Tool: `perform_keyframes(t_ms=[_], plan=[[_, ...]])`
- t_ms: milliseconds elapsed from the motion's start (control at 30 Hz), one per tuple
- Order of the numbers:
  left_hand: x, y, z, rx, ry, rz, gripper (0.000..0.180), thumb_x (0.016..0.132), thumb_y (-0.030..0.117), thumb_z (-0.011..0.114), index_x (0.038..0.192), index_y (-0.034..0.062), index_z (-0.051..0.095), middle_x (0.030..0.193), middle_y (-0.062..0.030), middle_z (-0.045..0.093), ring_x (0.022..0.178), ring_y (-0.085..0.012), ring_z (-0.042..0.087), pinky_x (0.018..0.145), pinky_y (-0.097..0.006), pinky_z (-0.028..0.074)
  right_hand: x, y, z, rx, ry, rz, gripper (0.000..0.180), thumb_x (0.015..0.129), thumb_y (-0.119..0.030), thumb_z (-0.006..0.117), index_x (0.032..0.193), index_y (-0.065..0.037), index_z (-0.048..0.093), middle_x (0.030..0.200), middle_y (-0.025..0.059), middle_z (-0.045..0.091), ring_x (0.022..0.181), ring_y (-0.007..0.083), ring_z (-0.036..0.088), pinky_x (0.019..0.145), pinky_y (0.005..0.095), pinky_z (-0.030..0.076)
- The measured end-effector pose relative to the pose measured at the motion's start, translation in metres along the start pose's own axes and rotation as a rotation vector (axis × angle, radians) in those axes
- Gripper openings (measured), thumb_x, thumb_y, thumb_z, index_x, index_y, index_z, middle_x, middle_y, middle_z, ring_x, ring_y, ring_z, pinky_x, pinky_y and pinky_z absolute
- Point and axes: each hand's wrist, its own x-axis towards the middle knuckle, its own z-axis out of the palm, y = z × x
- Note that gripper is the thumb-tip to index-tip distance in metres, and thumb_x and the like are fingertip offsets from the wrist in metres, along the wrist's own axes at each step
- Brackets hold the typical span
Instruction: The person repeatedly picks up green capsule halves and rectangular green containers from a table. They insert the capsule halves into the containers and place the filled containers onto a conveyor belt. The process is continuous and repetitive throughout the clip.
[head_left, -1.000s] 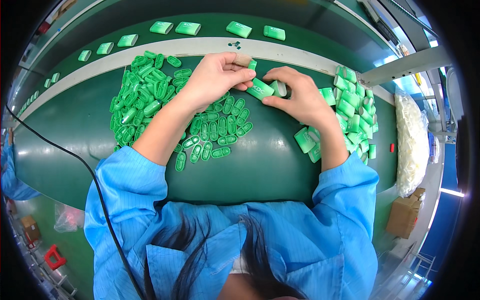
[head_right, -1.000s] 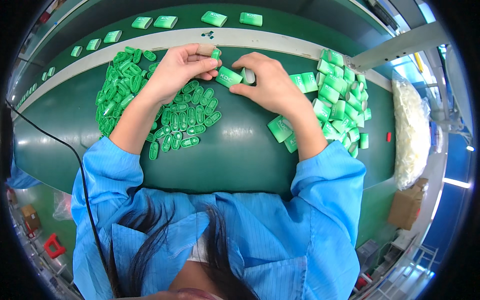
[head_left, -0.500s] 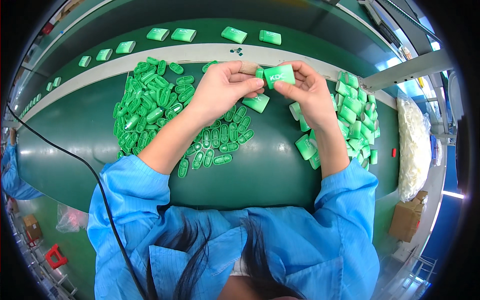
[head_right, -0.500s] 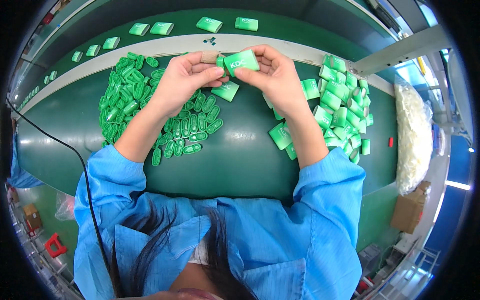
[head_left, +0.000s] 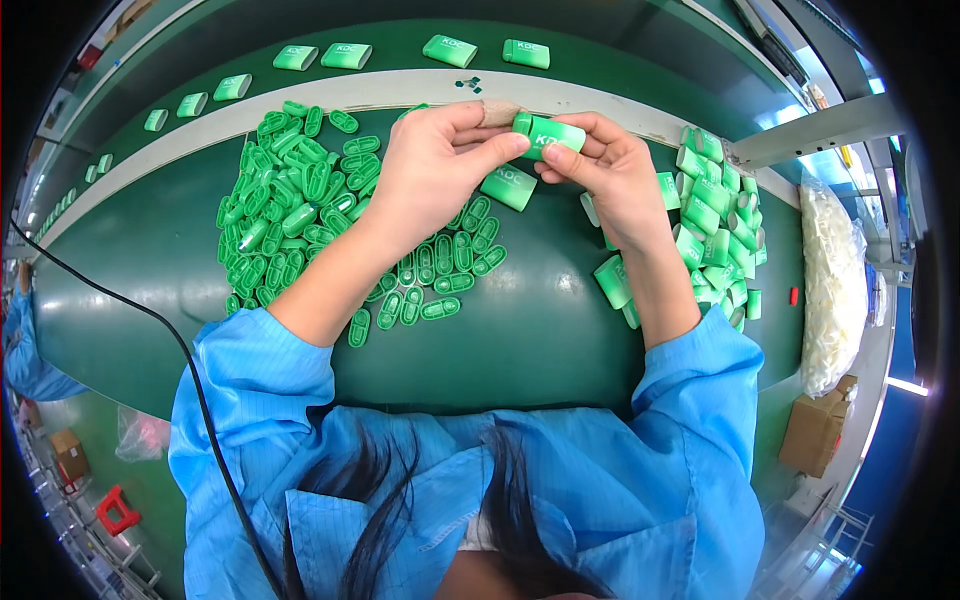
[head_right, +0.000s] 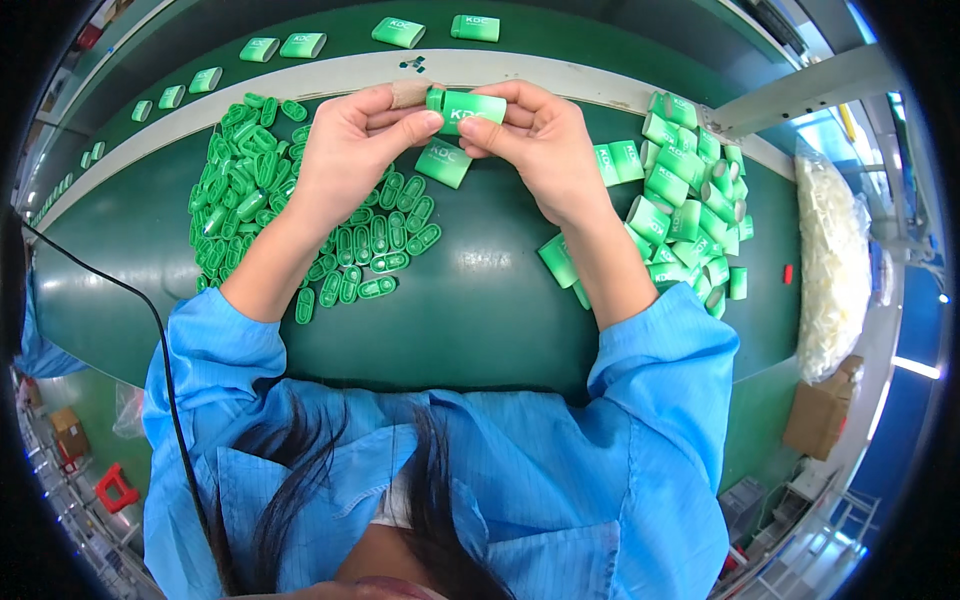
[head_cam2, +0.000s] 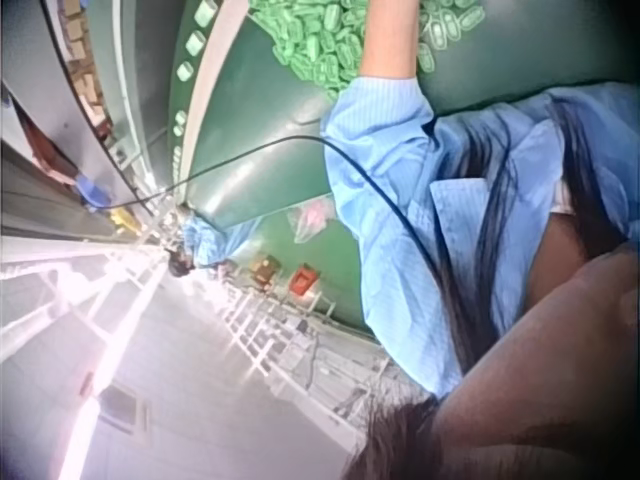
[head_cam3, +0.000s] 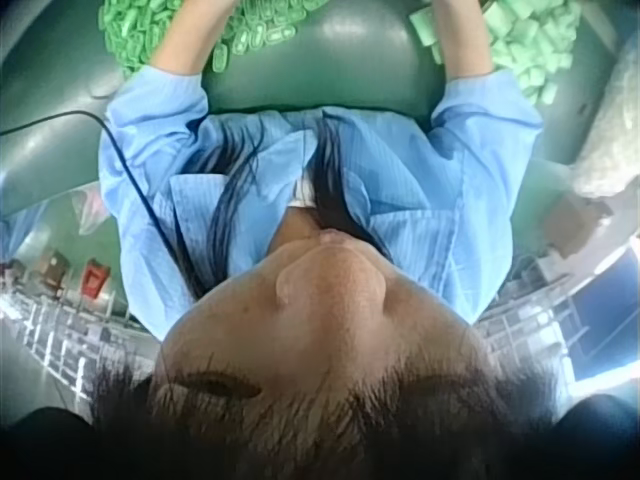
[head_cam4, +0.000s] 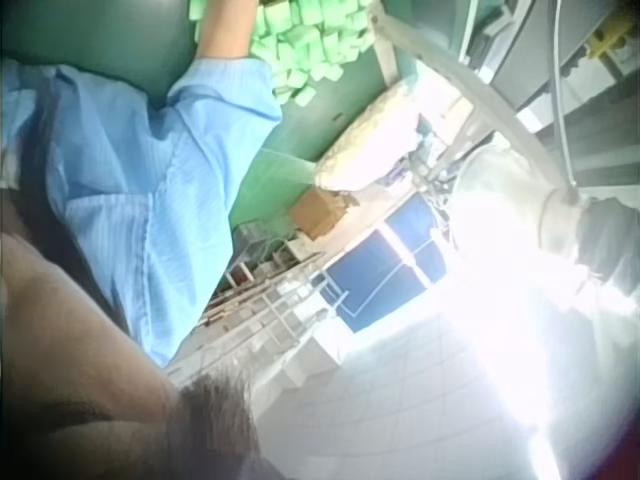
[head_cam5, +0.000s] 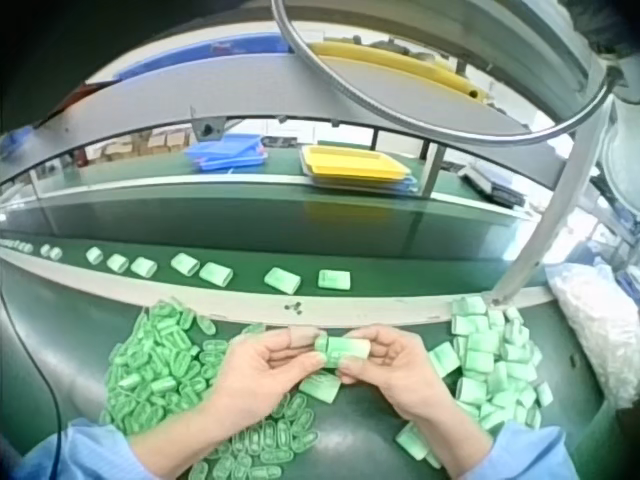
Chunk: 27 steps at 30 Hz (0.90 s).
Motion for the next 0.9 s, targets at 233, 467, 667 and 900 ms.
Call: perform_keyframes(t_ms=[233,467,667,900], plan=[[-0.003,0.016,0.000,0.123,-0.025,0.013,0.032,0.083,0.005,0.065,0.113,-0.0057,0.060,0.102,-0.0114,0.066,0.094,-0.0144,0.063,0.085,-0.026,0.050,-0.002,-0.005,0.003,-0.089,0.017,-0.106,0.028,0.080,-0.001,0.068,0.105,0.005,0.057,0.093,0.0104,0.066,0.080,0.0133,0.063,0.073,0.0249,0.053],[-0.005,0.003,0.003,0.072,-0.039,0.053,0.033,0.085,0.005,0.063,0.116,-0.0047,0.058,0.104,-0.0128,0.066,0.095,-0.0148,0.063,0.085,-0.026,0.050,-0.006,-0.006,0.004,-0.170,0.039,-0.132,0.027,0.080,0.001,0.067,0.105,0.006,0.058,0.092,0.0111,0.066,0.082,0.0138,0.064,0.074,0.0238,0.053],[-0.023,0.011,0.025,0.569,0.103,0.220,0.033,0.086,0.001,0.054,0.118,-0.0047,0.051,0.084,-0.0235,0.063,0.074,-0.0322,0.065,0.061,-0.038,0.050,-0.011,-0.001,0.018,-0.276,0.151,-0.168,0.024,0.079,0.002,0.067,0.102,0.005,0.060,0.089,0.0105,0.067,0.079,0.0127,0.065,0.071,0.0229,0.053],[-0.017,0.004,0.020,0.579,0.107,0.261,0.041,0.085,0.003,0.052,0.124,-0.0036,0.043,0.088,-0.0253,0.062,0.079,-0.0422,0.060,0.068,-0.045,0.048,-0.001,0.008,0.025,-0.472,0.237,-0.347,0.024,0.077,-0.006,0.071,0.098,0.004,0.062,0.082,0.0067,0.067,0.072,0.0103,0.064,0.064,0.0221,0.050]])
